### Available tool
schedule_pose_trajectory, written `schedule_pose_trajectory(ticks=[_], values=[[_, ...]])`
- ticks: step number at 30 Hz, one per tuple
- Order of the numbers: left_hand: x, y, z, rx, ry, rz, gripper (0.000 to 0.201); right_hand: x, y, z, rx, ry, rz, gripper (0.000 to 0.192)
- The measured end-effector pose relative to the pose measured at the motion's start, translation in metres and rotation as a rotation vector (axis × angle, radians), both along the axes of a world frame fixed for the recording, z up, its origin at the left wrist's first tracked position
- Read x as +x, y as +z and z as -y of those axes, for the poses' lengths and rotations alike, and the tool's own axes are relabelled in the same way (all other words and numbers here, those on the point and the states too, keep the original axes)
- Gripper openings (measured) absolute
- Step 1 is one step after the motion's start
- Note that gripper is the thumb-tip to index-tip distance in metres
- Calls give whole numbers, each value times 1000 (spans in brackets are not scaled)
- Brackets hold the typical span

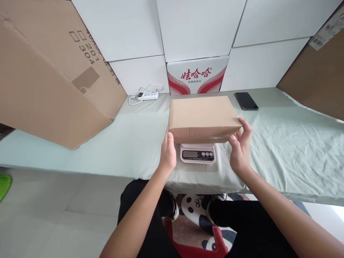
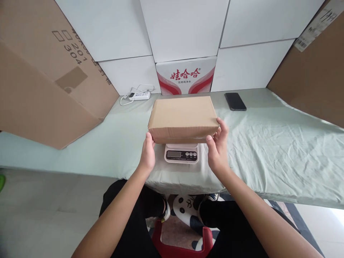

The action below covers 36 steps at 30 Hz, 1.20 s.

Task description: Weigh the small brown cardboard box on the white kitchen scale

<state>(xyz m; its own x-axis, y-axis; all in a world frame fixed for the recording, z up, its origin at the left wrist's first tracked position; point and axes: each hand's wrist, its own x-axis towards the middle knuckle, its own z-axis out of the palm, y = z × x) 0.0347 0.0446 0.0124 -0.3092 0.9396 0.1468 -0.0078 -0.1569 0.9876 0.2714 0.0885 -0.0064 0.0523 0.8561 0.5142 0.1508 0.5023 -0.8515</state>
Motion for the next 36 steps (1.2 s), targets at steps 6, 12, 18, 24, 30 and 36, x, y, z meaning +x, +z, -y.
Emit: schedule_pose_trajectory(ticks=[6, 12, 18, 24, 30, 36], values=[[-1, -10, 2, 33, 33, -28, 78, 3, -6, -2, 21, 0, 17, 59], [-13, -24, -2, 30, 49, -28, 83, -3, -4, 3, 24, 23, 29, 56], [-13, -27, -7, 52, 25, -47, 82, -1, -2, 2, 28, -5, 46, 55], [-12, -23, -6, 75, -5, -56, 80, 0, -2, 2, 36, -7, 44, 54], [-11, -19, -4, 64, -12, -64, 79, 0, -3, 1, 43, -17, 45, 53], [-11, -18, -4, 63, -10, -65, 79, 1, -4, 0, 60, -20, 50, 54]])
